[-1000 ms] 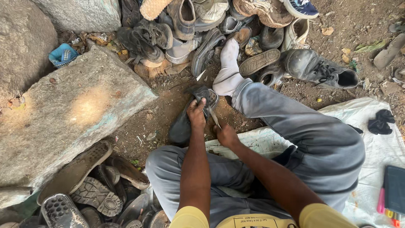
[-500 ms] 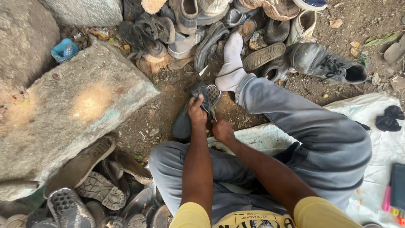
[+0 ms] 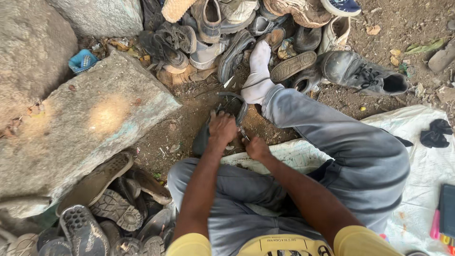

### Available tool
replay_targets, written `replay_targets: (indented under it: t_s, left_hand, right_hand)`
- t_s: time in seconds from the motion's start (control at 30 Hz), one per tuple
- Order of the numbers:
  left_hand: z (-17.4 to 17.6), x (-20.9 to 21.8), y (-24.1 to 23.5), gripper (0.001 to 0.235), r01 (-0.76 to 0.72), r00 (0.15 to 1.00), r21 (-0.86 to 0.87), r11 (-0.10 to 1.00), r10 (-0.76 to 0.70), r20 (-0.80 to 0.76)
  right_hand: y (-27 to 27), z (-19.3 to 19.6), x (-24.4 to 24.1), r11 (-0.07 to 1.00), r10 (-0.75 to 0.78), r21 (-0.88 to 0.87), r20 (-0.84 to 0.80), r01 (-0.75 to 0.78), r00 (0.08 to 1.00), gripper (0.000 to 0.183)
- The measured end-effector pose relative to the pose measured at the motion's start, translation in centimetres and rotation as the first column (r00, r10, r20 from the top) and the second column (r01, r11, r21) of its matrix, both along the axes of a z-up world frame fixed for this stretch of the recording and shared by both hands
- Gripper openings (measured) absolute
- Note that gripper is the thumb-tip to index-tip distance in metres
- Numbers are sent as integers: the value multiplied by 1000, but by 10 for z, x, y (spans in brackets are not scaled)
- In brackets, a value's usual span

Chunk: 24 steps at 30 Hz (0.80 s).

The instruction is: The person sits on the ground and uses a knife to scrape and separate the sole from the upper of a dark shoe. They repeatedly pry and cut along the seam, then switch to a white sneaker and perform similar scraping and prying actions.

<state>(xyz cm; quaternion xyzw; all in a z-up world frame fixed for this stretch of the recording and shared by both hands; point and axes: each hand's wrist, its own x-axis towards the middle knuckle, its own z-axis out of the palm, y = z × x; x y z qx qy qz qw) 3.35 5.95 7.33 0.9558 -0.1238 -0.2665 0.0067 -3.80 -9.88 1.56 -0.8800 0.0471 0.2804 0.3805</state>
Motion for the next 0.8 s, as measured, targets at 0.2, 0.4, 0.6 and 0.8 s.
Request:
replay_targets:
  t_s: [0.2,0.4,0.6,0.8]
  left_hand:
    - [-71,-10,10,38,-92,913,-522,848,280,295]
    - [-148,19,-30,51,-305,770,-802,515,628,110]
    - [-126,20,-3,42,-374,734,-895,245,667,-124]
    - [-121,19,0,41,-422,699,-899,114,673,-243]
  right_hand:
    - [-5,-6,2,995,-89,27,-73,91,993,52]
    - [-52,-56,41,994,-36,109,241,10,970,46]
    - [-53,-66,65,997,69,29,51,-71,996,44]
    - [-47,-77,30,987,152,11,232,-159,961,38]
